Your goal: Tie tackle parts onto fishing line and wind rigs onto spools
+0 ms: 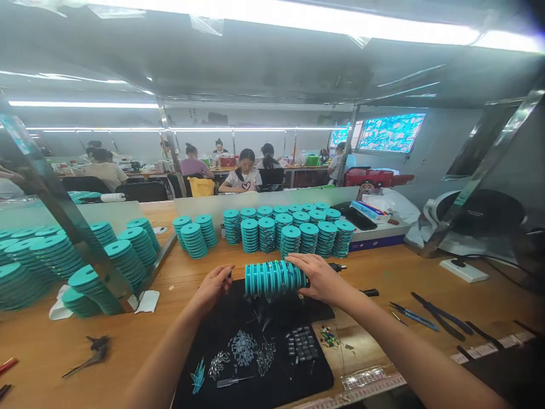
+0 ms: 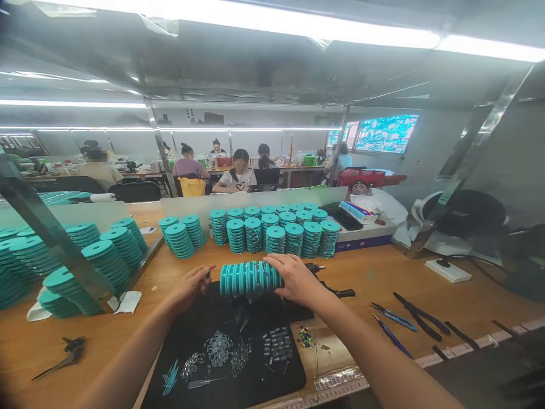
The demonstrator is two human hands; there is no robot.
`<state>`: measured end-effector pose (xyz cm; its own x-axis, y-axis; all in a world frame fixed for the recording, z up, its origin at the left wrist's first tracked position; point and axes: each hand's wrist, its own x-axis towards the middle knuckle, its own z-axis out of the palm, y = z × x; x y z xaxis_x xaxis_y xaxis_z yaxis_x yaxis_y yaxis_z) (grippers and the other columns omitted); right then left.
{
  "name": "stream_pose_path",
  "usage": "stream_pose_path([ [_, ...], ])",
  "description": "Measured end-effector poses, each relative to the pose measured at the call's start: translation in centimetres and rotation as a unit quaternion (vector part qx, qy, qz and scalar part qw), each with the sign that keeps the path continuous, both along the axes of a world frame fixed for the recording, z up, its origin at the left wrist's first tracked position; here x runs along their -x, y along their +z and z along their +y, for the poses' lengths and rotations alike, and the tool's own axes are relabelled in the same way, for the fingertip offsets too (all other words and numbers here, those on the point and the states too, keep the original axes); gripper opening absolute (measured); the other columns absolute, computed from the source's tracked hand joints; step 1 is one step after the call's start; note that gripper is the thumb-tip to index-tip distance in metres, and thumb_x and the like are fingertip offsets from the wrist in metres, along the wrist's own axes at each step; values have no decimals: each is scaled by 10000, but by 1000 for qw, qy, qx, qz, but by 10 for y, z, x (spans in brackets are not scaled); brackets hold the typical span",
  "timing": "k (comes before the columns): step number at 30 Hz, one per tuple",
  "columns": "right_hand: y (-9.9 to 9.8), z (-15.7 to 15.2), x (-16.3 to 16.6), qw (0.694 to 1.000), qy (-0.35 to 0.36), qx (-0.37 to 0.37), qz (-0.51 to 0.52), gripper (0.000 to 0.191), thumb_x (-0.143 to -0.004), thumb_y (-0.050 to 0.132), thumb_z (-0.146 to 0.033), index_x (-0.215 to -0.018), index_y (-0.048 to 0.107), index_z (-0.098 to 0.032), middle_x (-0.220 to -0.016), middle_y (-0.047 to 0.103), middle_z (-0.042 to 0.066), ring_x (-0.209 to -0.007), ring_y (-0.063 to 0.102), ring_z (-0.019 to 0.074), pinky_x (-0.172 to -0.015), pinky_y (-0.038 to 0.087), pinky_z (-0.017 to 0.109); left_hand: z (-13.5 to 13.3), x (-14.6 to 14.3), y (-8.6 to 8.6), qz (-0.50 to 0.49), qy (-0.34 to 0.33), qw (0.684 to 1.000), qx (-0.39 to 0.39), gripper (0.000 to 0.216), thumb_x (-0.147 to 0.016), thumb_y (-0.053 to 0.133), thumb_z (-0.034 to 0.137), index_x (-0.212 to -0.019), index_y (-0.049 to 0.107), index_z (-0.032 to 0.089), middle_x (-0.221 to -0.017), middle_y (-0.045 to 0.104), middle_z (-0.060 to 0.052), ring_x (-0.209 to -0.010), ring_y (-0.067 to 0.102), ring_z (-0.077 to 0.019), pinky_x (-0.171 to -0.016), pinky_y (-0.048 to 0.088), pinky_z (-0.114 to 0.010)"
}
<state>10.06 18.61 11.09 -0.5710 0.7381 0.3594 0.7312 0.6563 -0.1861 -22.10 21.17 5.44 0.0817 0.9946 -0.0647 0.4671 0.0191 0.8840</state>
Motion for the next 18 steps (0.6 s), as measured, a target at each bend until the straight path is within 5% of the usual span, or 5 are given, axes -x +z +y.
stream_pose_path([
  [6, 0, 1, -6, 1000, -16, 12, 17, 933, -668, 789, -226, -1462, 301, -271, -1431, 484, 98, -1285, 482, 291, -1031, 409, 451, 16, 25, -27, 171, 27, 985, 24, 310, -915, 602, 306, -1190, 587, 163, -1197, 623, -91, -1011, 635, -237, -840, 545, -445],
  [10, -4, -12, -9, 997, -56, -15, 43, 918, -688, 785, -255, -1451, 273, -245, -1452, 418, 130, -1330, 416, 304, -1045, 394, 468, 11, 21, -36, 194, 9, 981, 22, 327, -913, 604, 303, -1209, 576, 166, -1220, 613, -95, -1028, 628, -245, -855, 537, -458],
  [14, -11, -24, -7, 995, -81, -42, 51, 819, -701, 774, -215, -1394, 339, -235, -1375, 484, 126, -1280, 450, 307, -1037, 384, 482, 1, 11, -16, 97, 12, 995, -10, 359, -932, 555, 363, -1230, 555, 164, -1247, 600, -111, -1078, 609, -262, -898, 507, -480],
  [18, -12, -29, -3, 994, -83, -52, 48, 799, -713, 747, -166, -1401, 345, -237, -1332, 535, 120, -1246, 476, 312, -1045, 353, 512, -19, -10, 18, -89, -42, 995, -14, 538, -960, 308, 541, -1345, 457, 196, -1313, 597, -137, -1184, 588, -259, -851, 541, -361],
])
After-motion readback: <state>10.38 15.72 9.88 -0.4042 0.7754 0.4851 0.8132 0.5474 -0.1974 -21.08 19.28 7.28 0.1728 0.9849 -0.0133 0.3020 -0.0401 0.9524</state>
